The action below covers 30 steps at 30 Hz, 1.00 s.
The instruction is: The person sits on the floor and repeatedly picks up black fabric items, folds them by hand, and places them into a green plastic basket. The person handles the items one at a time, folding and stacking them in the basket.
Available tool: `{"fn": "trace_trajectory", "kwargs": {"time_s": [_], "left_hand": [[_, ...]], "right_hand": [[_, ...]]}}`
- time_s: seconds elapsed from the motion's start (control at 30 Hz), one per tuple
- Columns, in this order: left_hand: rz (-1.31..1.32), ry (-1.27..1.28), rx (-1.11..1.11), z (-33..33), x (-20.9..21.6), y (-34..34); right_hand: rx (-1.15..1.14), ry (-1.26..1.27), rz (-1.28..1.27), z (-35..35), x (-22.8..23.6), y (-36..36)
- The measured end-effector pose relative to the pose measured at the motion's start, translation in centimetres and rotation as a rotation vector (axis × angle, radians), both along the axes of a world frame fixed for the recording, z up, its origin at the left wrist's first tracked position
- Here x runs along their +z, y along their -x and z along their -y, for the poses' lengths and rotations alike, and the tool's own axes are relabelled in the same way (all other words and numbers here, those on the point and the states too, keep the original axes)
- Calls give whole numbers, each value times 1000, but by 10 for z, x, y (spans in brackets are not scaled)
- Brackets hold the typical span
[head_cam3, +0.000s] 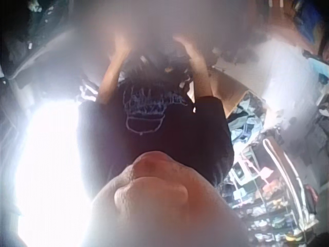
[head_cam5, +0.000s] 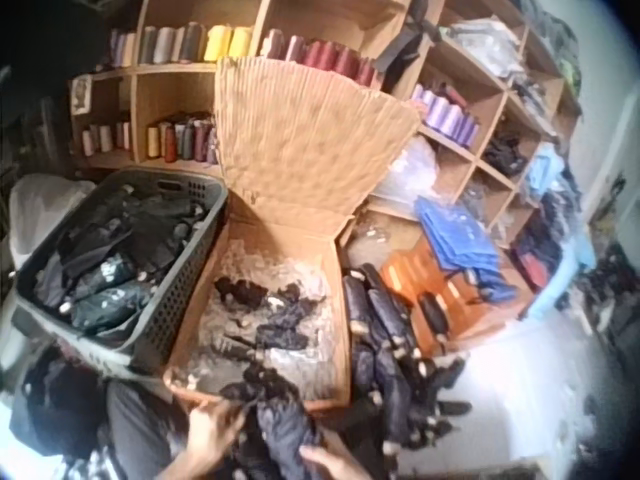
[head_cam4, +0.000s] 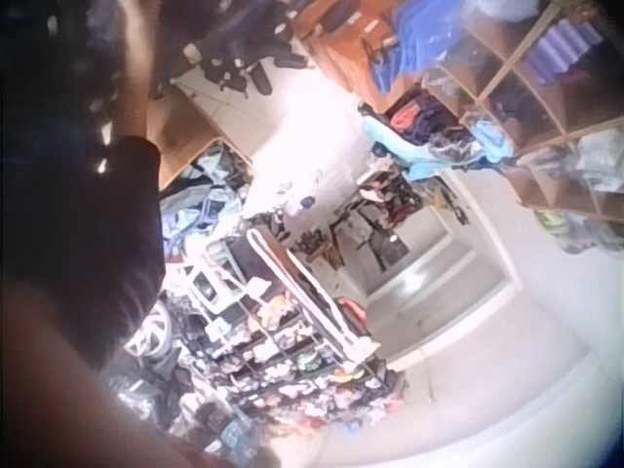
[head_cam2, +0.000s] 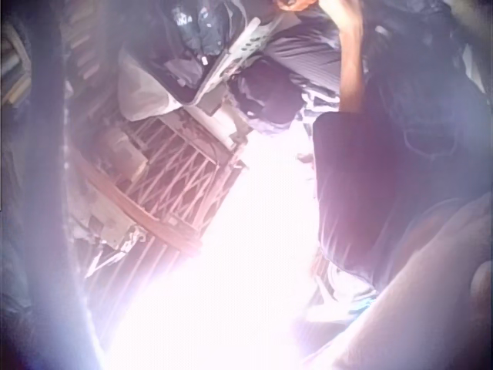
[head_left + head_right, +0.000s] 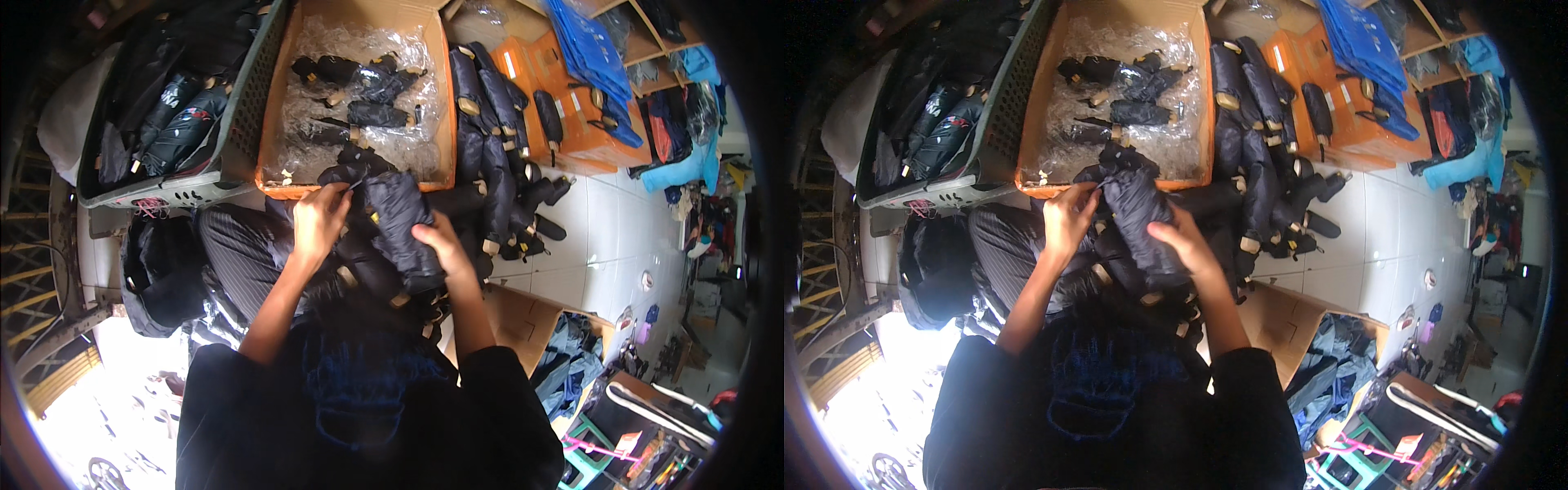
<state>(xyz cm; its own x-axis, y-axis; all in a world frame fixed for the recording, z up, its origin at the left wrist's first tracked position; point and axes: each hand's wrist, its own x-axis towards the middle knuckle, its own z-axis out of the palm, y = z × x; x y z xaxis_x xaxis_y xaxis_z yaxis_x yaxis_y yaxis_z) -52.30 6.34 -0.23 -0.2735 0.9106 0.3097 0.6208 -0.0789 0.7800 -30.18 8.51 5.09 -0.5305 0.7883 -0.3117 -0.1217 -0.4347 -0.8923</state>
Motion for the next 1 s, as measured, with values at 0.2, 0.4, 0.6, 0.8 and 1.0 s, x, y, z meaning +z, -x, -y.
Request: {"fn": "trace_trajectory", "kwargs": {"time_s": [0.2, 0.4, 0.6, 0.8, 1.0], "left_hand": [[213, 121, 14, 3, 21, -10], [110, 86, -80, 15, 29, -8], [152, 69, -179, 34, 43, -7], [116, 55, -224, 58, 64, -7], [40, 56, -176, 70, 63, -3]], "right_hand": [[-38, 184, 39, 31, -28, 9], [-79, 35, 140, 42, -16, 20], [23, -207, 191, 49, -5, 19], [-18, -78, 121, 53, -5, 23], [-20, -335, 289, 59, 10, 30]]}}
